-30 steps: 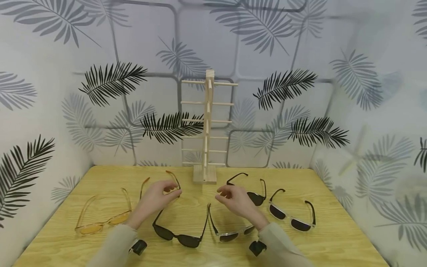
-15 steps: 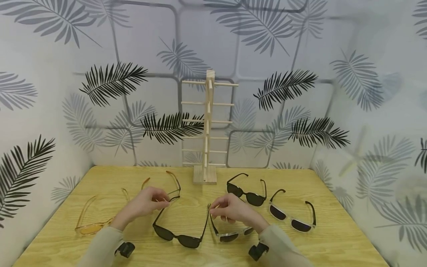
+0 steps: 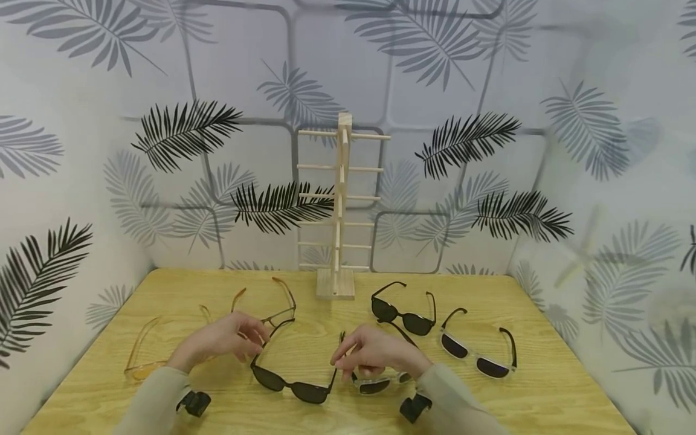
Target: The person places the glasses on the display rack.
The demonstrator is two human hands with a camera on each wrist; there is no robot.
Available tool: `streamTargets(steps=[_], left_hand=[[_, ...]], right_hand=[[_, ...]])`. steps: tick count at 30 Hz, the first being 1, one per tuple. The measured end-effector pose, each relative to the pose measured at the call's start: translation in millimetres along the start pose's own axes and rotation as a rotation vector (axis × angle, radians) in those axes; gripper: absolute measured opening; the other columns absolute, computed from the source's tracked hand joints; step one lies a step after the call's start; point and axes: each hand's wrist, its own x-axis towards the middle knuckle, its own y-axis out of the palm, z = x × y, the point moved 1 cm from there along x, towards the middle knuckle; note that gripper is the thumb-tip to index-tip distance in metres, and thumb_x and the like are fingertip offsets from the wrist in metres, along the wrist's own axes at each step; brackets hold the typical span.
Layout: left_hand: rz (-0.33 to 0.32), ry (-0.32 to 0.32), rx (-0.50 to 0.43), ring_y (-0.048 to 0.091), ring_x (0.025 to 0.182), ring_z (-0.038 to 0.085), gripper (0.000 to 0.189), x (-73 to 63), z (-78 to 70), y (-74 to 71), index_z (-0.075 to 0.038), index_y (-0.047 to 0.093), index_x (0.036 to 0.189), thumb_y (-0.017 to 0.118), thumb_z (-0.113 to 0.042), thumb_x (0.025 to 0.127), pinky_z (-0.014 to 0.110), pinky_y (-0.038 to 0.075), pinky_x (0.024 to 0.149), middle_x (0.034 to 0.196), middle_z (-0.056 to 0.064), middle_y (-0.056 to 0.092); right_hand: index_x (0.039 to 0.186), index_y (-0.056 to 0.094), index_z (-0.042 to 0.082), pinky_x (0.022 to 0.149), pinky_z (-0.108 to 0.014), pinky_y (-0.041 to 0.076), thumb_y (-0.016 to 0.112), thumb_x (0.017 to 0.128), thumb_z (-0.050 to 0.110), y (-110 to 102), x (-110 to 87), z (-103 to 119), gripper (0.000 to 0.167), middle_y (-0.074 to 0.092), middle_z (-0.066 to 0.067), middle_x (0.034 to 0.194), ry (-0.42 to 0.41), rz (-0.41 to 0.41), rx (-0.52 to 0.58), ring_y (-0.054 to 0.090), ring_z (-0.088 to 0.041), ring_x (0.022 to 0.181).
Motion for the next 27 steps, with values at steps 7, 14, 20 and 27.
streamTargets(steps=[7, 14, 20, 27], left_hand=[[0.056, -0.019, -0.033, 0.063, 0.074, 0.019, 0.028, 1.1, 5.2, -2.4, 0.003, 0.064, 0.116, 0.068, -0.011, 0.092, 0.034, 0.055, 0.057, 0.1, 0.021, 0.069], [0.074, -0.015, -0.069, 0.067, 0.078, 0.02, 0.033, 0.8, 5.4, -2.6, 0.006, 0.063, 0.12, 0.068, -0.01, 0.092, 0.036, 0.059, 0.065, 0.105, 0.023, 0.068], [0.08, 0.013, -0.093, 0.068, 0.082, 0.02, 0.04, -0.8, 10.0, -5.7, 0.009, 0.06, 0.125, 0.069, -0.008, 0.089, 0.037, 0.061, 0.067, 0.11, 0.024, 0.067], [0.086, 0.07, -0.104, 0.068, 0.093, 0.026, 0.045, -1.0, 8.7, -10.4, 0.01, 0.057, 0.128, 0.07, -0.01, 0.09, 0.037, 0.061, 0.071, 0.112, 0.022, 0.067]], right_hand=[[0.113, 0.073, 0.006, 0.034, -0.023, 0.023, 0.067, 0.094, 0.018, 2.8, 3.4, 1.6, 0.024, 0.074, -0.021, 0.09, -0.003, 0.075, -0.064, 0.042, -0.004, 0.035], [0.114, 0.071, -0.003, 0.035, -0.02, 0.028, 0.068, 0.093, 0.013, 3.8, 5.7, 3.7, 0.027, 0.075, -0.02, 0.092, 0.006, 0.084, 0.038, 0.053, -0.003, 0.04], [0.112, 0.071, -0.006, 0.037, -0.02, 0.034, 0.068, 0.093, 0.012, 4.4, 3.8, 7.3, 0.026, 0.075, -0.017, 0.088, 0.0, 0.041, 0.097, 0.062, -0.006, 0.05], [0.109, 0.071, -0.003, 0.05, -0.024, 0.055, 0.071, 0.091, 0.014, 3.0, 1.0, 10.9, 0.025, 0.075, -0.015, 0.085, -0.016, -0.064, 0.099, 0.072, -0.019, 0.07]])
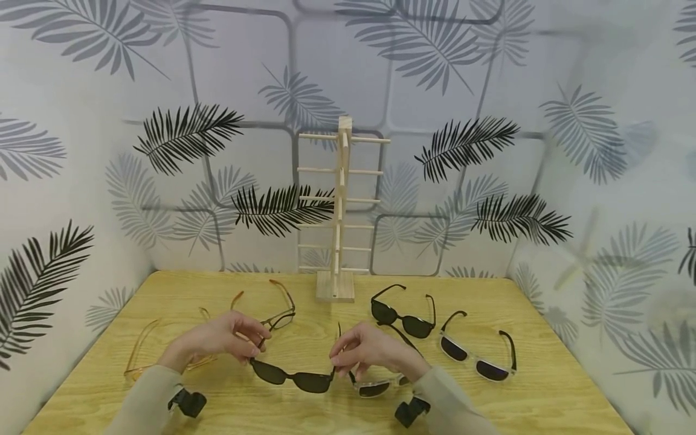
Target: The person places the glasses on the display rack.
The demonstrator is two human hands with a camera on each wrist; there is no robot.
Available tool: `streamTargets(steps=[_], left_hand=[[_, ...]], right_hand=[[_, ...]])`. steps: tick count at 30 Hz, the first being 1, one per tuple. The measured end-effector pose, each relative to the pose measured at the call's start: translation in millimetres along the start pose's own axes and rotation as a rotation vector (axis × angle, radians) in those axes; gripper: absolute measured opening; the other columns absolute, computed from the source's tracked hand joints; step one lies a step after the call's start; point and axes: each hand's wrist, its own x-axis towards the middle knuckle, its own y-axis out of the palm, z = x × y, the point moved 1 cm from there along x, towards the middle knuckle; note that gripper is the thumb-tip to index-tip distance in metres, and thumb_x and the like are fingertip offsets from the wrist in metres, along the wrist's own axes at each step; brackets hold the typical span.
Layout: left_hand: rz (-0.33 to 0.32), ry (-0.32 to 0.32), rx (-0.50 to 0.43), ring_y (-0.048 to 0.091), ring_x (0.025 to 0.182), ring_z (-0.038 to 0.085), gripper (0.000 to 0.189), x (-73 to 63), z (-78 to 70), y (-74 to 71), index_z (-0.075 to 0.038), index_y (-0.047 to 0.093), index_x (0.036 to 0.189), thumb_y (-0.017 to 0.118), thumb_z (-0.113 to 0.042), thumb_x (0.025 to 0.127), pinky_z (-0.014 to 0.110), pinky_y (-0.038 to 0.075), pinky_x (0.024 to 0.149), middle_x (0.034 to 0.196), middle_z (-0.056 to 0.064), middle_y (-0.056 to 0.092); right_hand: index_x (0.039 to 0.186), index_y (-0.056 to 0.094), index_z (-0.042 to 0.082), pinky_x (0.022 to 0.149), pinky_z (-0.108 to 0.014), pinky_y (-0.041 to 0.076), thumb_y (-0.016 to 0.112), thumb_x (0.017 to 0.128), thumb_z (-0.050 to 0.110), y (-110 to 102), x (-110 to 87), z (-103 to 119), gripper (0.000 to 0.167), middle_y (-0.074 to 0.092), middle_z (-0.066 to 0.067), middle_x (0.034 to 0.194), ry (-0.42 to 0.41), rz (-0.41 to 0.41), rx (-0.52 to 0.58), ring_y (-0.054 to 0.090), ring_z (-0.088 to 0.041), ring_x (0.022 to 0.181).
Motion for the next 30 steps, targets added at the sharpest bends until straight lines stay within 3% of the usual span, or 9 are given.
streamTargets(steps=[6, 14, 23, 30], left_hand=[[-0.003, 0.006, -0.056, 0.068, 0.097, 0.029, 0.044, 0.8, -4.0, 0.6, 0.009, 0.057, 0.129, 0.07, -0.011, 0.091, 0.038, 0.061, 0.075, 0.112, 0.023, 0.066], [-0.093, 0.043, -0.091, 0.067, 0.09, 0.019, 0.043, 11.9, -5.7, 2.8, 0.004, 0.058, 0.129, 0.07, -0.01, 0.091, 0.037, 0.06, 0.077, 0.11, 0.019, 0.065], [-0.24, -0.014, -0.114, 0.067, 0.091, 0.023, 0.05, 18.1, -12.1, 8.2, 0.002, 0.056, 0.132, 0.073, -0.018, 0.09, 0.047, 0.058, 0.085, 0.118, 0.025, 0.057], [-0.305, 0.001, -0.129, 0.068, 0.088, 0.023, 0.051, 26.2, -15.6, 13.0, 0.002, 0.056, 0.131, 0.075, -0.019, 0.088, 0.051, 0.057, 0.086, 0.12, 0.028, 0.057]], right_hand=[[0.11, 0.071, -0.003, 0.061, -0.036, 0.061, 0.074, 0.088, 0.014, -1.8, -2.2, 0.3, 0.028, 0.075, -0.017, 0.085, -0.02, -0.082, 0.02, 0.073, -0.032, 0.079], [0.113, 0.069, -0.001, 0.07, -0.043, 0.061, 0.075, 0.087, 0.014, -7.8, -6.5, -2.2, 0.031, 0.073, -0.008, 0.088, -0.05, -0.228, 0.092, 0.072, -0.027, 0.079], [0.12, 0.065, -0.003, 0.084, -0.05, 0.058, 0.074, 0.087, 0.008, -14.6, -5.0, -4.9, 0.036, 0.069, -0.01, 0.094, -0.09, -0.313, 0.178, 0.072, -0.023, 0.08], [0.127, 0.063, -0.002, 0.086, -0.043, 0.059, 0.073, 0.089, 0.011, -20.1, -9.5, -1.0, 0.042, 0.068, -0.009, 0.102, -0.097, -0.358, 0.178, 0.069, -0.016, 0.081]])
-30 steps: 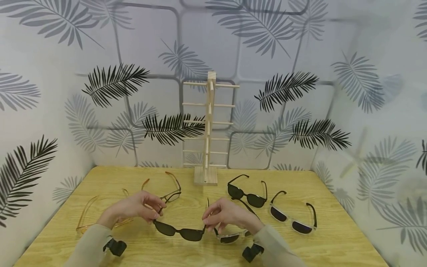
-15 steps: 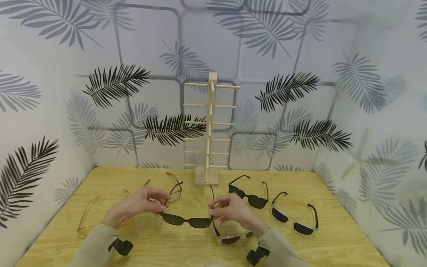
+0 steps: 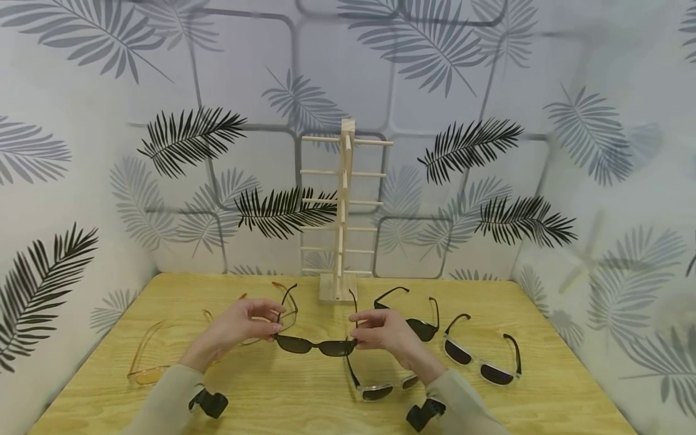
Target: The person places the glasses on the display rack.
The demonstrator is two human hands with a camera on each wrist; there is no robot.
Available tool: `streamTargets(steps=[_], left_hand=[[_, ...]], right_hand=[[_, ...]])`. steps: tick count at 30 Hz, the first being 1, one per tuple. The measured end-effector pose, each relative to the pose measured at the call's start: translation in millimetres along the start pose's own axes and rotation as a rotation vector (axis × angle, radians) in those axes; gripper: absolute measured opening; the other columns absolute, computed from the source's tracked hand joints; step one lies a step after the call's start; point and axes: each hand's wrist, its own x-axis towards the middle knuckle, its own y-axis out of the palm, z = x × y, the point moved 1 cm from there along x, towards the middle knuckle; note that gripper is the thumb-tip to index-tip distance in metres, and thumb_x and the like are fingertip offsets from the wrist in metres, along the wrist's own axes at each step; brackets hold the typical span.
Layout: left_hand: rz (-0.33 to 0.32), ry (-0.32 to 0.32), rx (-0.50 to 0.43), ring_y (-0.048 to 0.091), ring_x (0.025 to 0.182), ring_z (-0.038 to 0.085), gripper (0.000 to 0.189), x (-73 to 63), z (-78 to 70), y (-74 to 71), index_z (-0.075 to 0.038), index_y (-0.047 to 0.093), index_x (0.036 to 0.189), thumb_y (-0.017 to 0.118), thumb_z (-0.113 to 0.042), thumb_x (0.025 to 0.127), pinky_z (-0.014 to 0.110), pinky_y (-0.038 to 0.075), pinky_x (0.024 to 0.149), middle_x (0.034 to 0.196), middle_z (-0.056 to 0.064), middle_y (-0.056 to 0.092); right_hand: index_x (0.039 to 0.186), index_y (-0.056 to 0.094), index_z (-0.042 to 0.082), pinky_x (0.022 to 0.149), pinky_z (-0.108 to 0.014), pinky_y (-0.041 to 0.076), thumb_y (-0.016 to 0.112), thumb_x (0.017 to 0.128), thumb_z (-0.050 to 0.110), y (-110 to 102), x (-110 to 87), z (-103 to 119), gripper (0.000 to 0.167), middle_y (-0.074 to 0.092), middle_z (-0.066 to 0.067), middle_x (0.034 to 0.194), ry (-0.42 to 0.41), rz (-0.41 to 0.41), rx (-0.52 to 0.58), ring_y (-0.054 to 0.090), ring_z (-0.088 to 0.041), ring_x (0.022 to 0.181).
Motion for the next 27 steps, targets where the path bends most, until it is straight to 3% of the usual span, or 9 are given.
streamTargets(steps=[10, 18, 22, 27], left_hand=[[-0.02, 0.087, -0.021, 0.068, 0.098, 0.021, 0.053, 8.7, -3.5, 5.4, 0.003, 0.053, 0.135, 0.072, -0.016, 0.09, 0.041, 0.058, 0.085, 0.124, 0.032, 0.054], [-0.111, 0.055, -0.009, 0.069, 0.089, 0.02, 0.055, 13.9, -7.6, 14.3, -0.002, 0.052, 0.138, 0.073, -0.019, 0.09, 0.046, 0.057, 0.087, 0.125, 0.029, 0.056], [-0.169, 0.043, -0.03, 0.069, 0.09, 0.02, 0.051, 17.2, -8.7, 18.8, -0.002, 0.055, 0.136, 0.073, -0.015, 0.09, 0.046, 0.058, 0.086, 0.122, 0.027, 0.059], [-0.243, 0.018, -0.054, 0.068, 0.096, 0.019, 0.042, 23.6, -10.9, 24.7, 0.0, 0.06, 0.13, 0.071, -0.012, 0.091, 0.042, 0.058, 0.088, 0.123, 0.022, 0.062]], right_hand=[[0.13, 0.062, 0.0, 0.089, -0.042, 0.058, 0.072, 0.09, 0.015, -10.9, 2.0, 2.5, 0.044, 0.065, -0.018, 0.122, -0.005, -0.034, 0.0, 0.07, -0.016, 0.088], [0.133, 0.059, -0.002, 0.089, -0.037, 0.058, 0.07, 0.092, 0.013, -19.4, 7.1, 5.3, 0.045, 0.06, -0.023, 0.125, -0.01, -0.042, -0.007, 0.068, -0.021, 0.099], [0.132, 0.059, -0.002, 0.09, -0.039, 0.057, 0.068, 0.093, 0.013, -24.6, 11.4, 8.6, 0.043, 0.063, -0.019, 0.121, -0.014, -0.054, -0.022, 0.068, -0.019, 0.097], [0.133, 0.058, -0.001, 0.091, -0.039, 0.057, 0.067, 0.094, 0.012, -30.7, 19.5, 11.0, 0.042, 0.06, -0.025, 0.128, -0.017, -0.072, -0.019, 0.069, -0.017, 0.097]])
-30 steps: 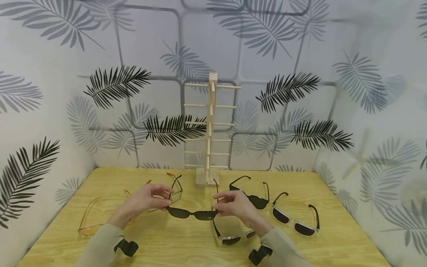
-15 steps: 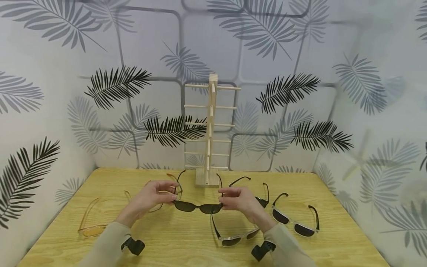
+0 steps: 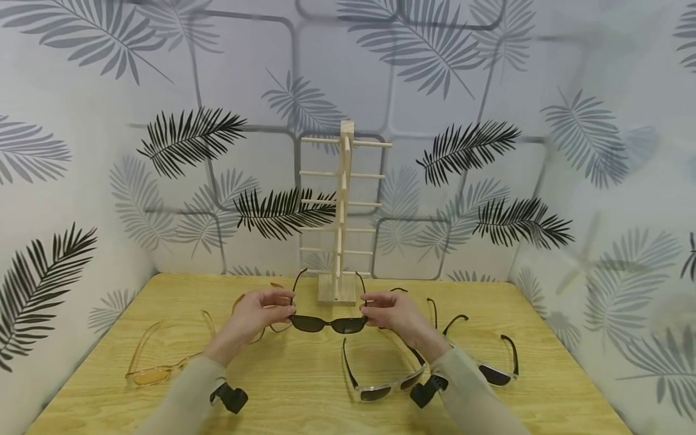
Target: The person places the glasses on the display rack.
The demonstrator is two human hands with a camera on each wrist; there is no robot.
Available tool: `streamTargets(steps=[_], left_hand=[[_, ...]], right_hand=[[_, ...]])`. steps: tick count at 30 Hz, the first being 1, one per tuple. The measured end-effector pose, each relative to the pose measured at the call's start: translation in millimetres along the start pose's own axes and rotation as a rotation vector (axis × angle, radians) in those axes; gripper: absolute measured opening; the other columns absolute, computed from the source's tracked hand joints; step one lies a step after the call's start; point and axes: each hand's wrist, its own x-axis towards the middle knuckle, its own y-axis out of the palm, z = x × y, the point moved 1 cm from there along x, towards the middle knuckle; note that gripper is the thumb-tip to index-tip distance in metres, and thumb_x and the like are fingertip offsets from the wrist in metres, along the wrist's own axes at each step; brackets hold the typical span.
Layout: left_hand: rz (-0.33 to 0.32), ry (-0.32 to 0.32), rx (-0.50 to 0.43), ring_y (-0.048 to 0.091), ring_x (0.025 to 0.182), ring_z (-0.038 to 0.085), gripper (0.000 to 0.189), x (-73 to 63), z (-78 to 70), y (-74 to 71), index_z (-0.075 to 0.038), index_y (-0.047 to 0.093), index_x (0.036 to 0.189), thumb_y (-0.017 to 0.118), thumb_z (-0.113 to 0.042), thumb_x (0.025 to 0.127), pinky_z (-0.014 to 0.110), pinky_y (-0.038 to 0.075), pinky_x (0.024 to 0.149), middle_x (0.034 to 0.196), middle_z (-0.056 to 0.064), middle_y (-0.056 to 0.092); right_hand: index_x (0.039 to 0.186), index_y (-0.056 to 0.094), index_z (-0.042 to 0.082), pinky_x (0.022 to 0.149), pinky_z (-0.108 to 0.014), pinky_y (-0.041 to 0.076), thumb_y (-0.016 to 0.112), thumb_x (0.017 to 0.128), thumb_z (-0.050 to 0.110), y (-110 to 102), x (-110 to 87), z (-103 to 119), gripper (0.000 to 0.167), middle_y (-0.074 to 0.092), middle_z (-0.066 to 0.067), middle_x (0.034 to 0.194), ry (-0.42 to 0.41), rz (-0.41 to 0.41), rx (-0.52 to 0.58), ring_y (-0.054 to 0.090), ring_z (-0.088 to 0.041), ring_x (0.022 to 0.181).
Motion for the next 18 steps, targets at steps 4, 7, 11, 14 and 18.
streamTargets(steps=[4, 7, 11, 14, 18], left_hand=[[-0.044, -0.021, -0.027, 0.067, 0.098, 0.017, 0.036, 7.5, -1.1, 5.1, 0.001, 0.062, 0.127, 0.067, -0.011, 0.093, 0.038, 0.057, 0.09, 0.126, 0.021, 0.061], [-0.064, -0.033, -0.053, 0.067, 0.099, 0.016, 0.035, 14.0, -1.6, 7.6, 0.002, 0.061, 0.127, 0.065, -0.011, 0.095, 0.043, 0.055, 0.095, 0.128, 0.02, 0.061], [-0.08, -0.055, -0.086, 0.067, 0.1, 0.016, 0.036, 21.6, -0.3, 10.5, -0.001, 0.062, 0.128, 0.066, -0.014, 0.094, 0.049, 0.05, 0.101, 0.128, 0.018, 0.062], [-0.082, -0.058, -0.094, 0.066, 0.101, 0.016, 0.038, 26.1, 1.3, 12.8, -0.003, 0.062, 0.129, 0.067, -0.015, 0.094, 0.05, 0.048, 0.102, 0.129, 0.018, 0.061], [-0.094, -0.052, -0.1, 0.066, 0.102, 0.016, 0.037, 31.8, 3.8, 15.6, -0.003, 0.062, 0.129, 0.067, -0.015, 0.094, 0.048, 0.049, 0.102, 0.129, 0.018, 0.061]], right_hand=[[0.131, 0.06, -0.002, 0.094, -0.042, 0.055, 0.066, 0.094, 0.011, -3.7, 8.3, 1.5, 0.04, 0.058, -0.025, 0.132, 0.013, -0.037, 0.037, 0.069, -0.019, 0.101], [0.13, 0.061, -0.002, 0.099, -0.045, 0.052, 0.066, 0.094, 0.01, -6.8, 15.0, 2.3, 0.038, 0.058, -0.023, 0.133, 0.04, -0.058, 0.054, 0.068, -0.022, 0.106], [0.133, 0.057, -0.003, 0.103, -0.045, 0.049, 0.064, 0.094, 0.007, -11.8, 23.7, 1.1, 0.04, 0.054, -0.025, 0.138, 0.061, -0.042, 0.088, 0.059, -0.034, 0.122], [0.137, 0.053, -0.004, 0.101, -0.04, 0.051, 0.061, 0.096, 0.004, -15.1, 29.7, -0.9, 0.043, 0.05, -0.027, 0.141, 0.057, -0.02, 0.111, 0.049, -0.04, 0.131], [0.138, 0.051, -0.005, 0.098, -0.035, 0.053, 0.059, 0.097, 0.003, -18.3, 36.4, -4.5, 0.043, 0.051, -0.026, 0.14, 0.052, -0.021, 0.124, 0.047, -0.04, 0.133]])
